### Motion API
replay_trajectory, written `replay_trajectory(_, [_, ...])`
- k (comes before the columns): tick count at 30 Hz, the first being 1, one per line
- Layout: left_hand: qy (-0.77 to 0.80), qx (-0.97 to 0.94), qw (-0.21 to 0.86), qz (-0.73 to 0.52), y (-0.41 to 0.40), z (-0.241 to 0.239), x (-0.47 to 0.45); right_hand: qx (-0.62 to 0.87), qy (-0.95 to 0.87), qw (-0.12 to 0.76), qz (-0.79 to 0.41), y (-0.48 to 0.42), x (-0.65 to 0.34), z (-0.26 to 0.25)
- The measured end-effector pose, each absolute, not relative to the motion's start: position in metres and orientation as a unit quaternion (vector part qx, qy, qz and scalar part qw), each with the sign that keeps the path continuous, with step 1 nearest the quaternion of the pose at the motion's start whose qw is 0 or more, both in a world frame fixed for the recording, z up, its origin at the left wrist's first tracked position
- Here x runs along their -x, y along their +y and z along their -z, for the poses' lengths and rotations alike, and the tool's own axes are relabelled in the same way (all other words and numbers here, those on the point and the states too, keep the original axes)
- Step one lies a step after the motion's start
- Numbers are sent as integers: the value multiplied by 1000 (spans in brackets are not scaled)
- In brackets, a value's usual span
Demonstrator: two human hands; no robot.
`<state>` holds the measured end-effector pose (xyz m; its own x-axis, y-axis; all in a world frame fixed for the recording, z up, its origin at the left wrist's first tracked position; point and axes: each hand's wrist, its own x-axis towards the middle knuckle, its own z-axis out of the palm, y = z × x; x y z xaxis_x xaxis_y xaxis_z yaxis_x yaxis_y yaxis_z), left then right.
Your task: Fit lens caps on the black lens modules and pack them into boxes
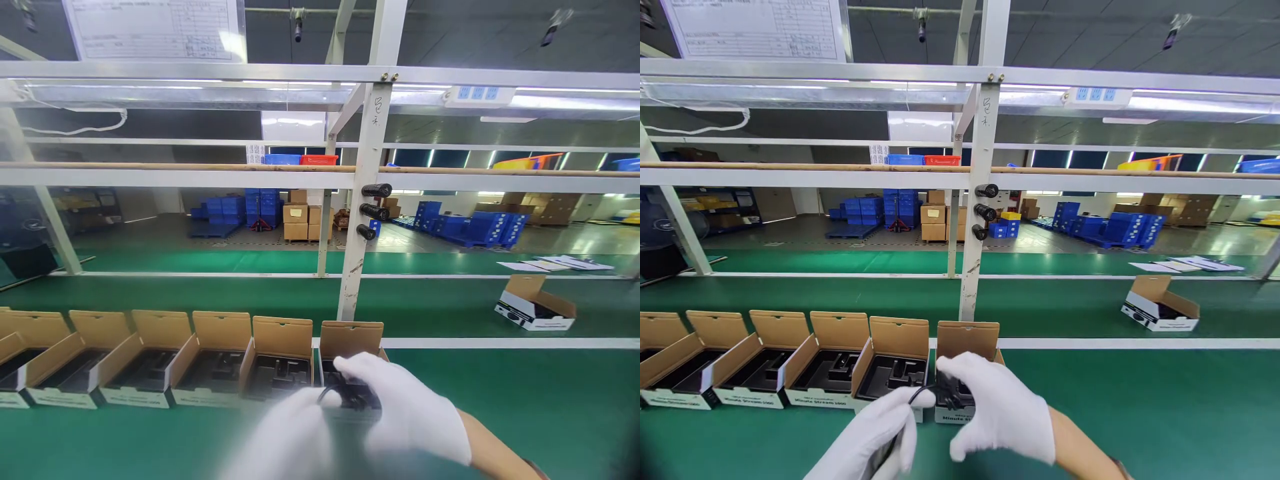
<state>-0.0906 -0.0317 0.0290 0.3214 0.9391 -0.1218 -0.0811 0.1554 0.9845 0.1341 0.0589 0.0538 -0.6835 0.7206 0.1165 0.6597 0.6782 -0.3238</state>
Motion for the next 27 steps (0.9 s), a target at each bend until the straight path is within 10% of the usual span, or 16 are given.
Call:
replay_trajectory(7, [556,-650,301,-422,44,-46,63,475,-801,249,-267,54,-146,-53])
replay_trajectory(10, [492,-674,391,-388,74,-38,47,446,-812,240,-290,67,-160,-43])
replay_trajectory(16, [367,-743,530,-181,89,-20,28,453,-877,133,-86,78,-174,-31])
replay_trajectory(27, [425,-876,226,30,125,25,25,496,-861,-103,42,108,-131,40])
